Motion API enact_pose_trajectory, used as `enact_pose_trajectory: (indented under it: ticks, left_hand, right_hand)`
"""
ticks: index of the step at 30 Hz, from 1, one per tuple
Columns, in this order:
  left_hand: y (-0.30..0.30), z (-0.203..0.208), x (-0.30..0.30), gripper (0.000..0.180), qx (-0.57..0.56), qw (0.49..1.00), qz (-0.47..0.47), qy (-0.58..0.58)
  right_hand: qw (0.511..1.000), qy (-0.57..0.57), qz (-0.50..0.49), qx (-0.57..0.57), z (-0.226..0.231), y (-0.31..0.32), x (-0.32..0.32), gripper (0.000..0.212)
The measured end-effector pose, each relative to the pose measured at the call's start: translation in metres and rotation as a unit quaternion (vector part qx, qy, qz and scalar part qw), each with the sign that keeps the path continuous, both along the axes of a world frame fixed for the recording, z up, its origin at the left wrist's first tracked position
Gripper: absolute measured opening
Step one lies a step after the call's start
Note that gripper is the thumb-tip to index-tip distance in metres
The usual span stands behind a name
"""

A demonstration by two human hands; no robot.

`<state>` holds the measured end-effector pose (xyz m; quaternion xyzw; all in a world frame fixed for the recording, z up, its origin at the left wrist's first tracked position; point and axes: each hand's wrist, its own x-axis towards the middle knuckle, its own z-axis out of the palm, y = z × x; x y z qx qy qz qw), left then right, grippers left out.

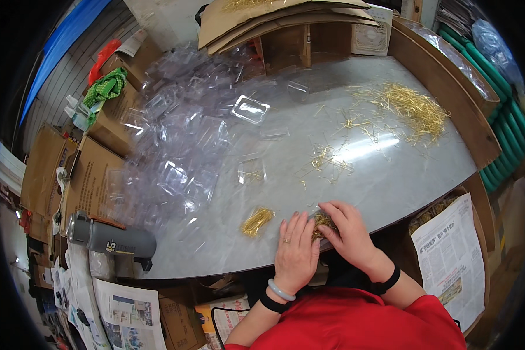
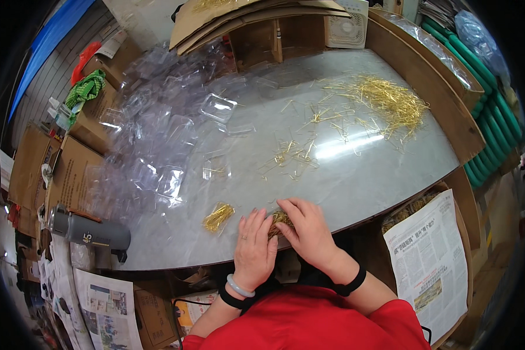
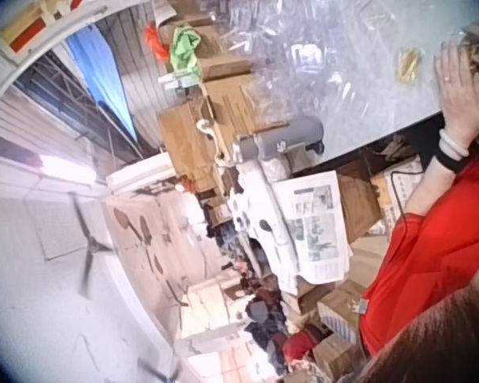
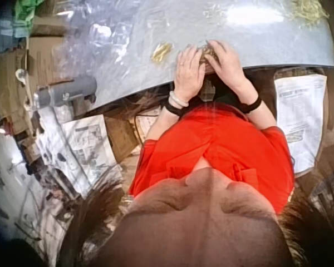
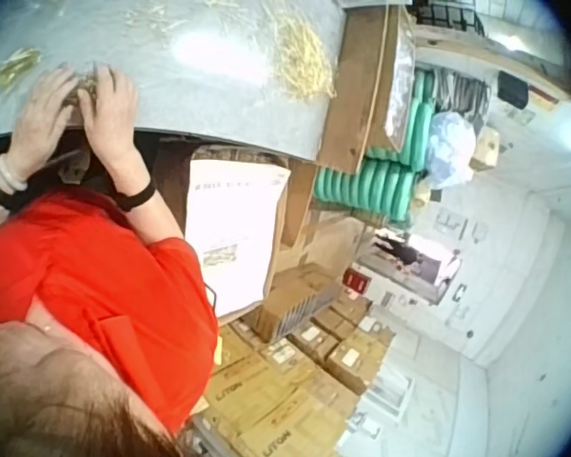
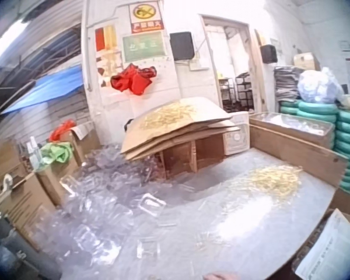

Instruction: Sorting small gold metal pins and packing them into a partitioned box using newspaper as a divider.

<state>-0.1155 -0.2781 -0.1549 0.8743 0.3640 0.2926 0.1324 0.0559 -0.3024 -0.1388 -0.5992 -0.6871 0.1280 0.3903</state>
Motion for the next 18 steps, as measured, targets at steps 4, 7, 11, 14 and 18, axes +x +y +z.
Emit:
enact_pose_trajectory:
  ticks: [4,7,11,14,18]
  left_hand:
    - [0.000,-0.002,-0.002,0.051,0.003,1.000,0.001,0.007]
    - [0.000,-0.002,-0.002,0.053,0.005,1.000,-0.001,0.012]
    - [0.000,-0.003,0.000,0.051,0.008,1.000,0.005,0.010]
    - [0.001,-0.002,0.000,0.049,-0.002,1.000,0.009,0.005]
    - [0.001,-0.004,-0.002,0.046,-0.002,1.000,-0.001,-0.005]
  right_hand:
    - [0.996,0.014,0.074,-0.051,0.013,0.006,0.012,0.045]
    - [0.988,0.127,0.063,-0.060,0.009,0.010,0.016,0.041]
    - [0.991,-0.114,-0.029,0.062,-0.004,0.018,-0.006,0.032]
    - [0.992,-0.094,-0.046,0.070,-0.013,0.016,-0.011,0.030]
    - [0.999,0.014,-0.031,0.015,-0.002,0.014,-0.005,0.032]
